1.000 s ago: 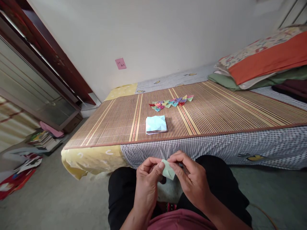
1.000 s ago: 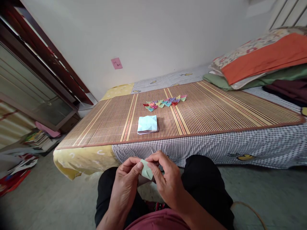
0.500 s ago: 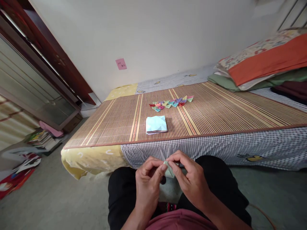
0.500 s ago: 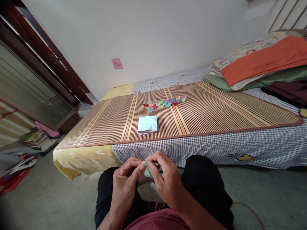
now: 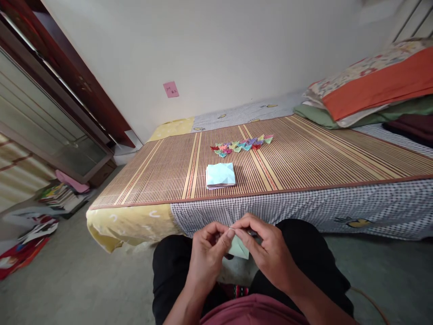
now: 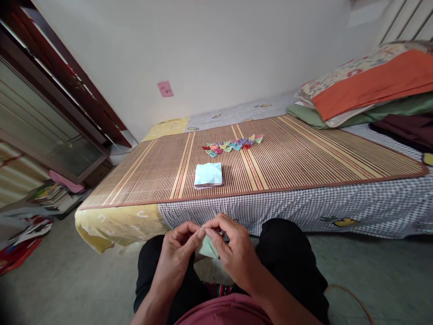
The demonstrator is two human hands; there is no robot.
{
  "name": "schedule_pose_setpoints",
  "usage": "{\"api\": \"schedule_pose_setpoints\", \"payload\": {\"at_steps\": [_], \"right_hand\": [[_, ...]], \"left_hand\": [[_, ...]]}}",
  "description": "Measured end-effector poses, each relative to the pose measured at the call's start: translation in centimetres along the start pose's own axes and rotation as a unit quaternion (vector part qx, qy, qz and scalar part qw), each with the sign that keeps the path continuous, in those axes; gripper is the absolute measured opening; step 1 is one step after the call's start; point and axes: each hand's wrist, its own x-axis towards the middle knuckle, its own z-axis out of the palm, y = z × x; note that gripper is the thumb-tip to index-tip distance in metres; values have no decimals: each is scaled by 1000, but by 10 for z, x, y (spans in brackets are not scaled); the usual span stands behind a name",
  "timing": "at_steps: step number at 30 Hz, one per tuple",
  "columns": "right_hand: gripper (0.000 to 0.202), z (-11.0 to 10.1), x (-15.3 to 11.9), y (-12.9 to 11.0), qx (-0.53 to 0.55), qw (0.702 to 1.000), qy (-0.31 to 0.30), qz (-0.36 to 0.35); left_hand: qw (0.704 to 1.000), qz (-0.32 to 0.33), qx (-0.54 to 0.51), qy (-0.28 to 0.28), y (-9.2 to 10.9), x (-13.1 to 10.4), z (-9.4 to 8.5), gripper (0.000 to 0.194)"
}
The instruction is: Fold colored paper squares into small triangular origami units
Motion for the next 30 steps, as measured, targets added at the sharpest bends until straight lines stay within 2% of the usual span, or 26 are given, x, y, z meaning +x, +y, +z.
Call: {"api": "schedule_pose_setpoints", "payload": {"at_steps": [3, 6, 10, 17, 24, 27, 30], "right_hand": [[22, -2, 2, 3, 102, 986, -42, 122], [32, -1, 1, 4, 165, 969, -89, 163], [26, 5, -1, 3, 176, 966, -101, 161], [26, 9, -3, 2, 117, 979, -69, 151], [38, -6, 1, 0, 86, 987, -40, 126], [36, -7, 0, -1, 45, 994, -12, 104], [34, -6, -2, 0, 0, 997, 23, 70]], "left_hand": [[998, -15, -59, 29, -4, 1, 0, 31], [989, -20, -131, 69, -9, 1, 3, 29], [980, -27, -177, 91, -8, 3, 9, 29], [967, -78, -233, 71, -9, 7, 12, 35], [991, -12, -117, 61, -10, 1, 6, 32], [987, -12, -146, 70, -9, 1, 8, 31], [976, -39, -205, 62, -9, 4, 11, 32]]}}
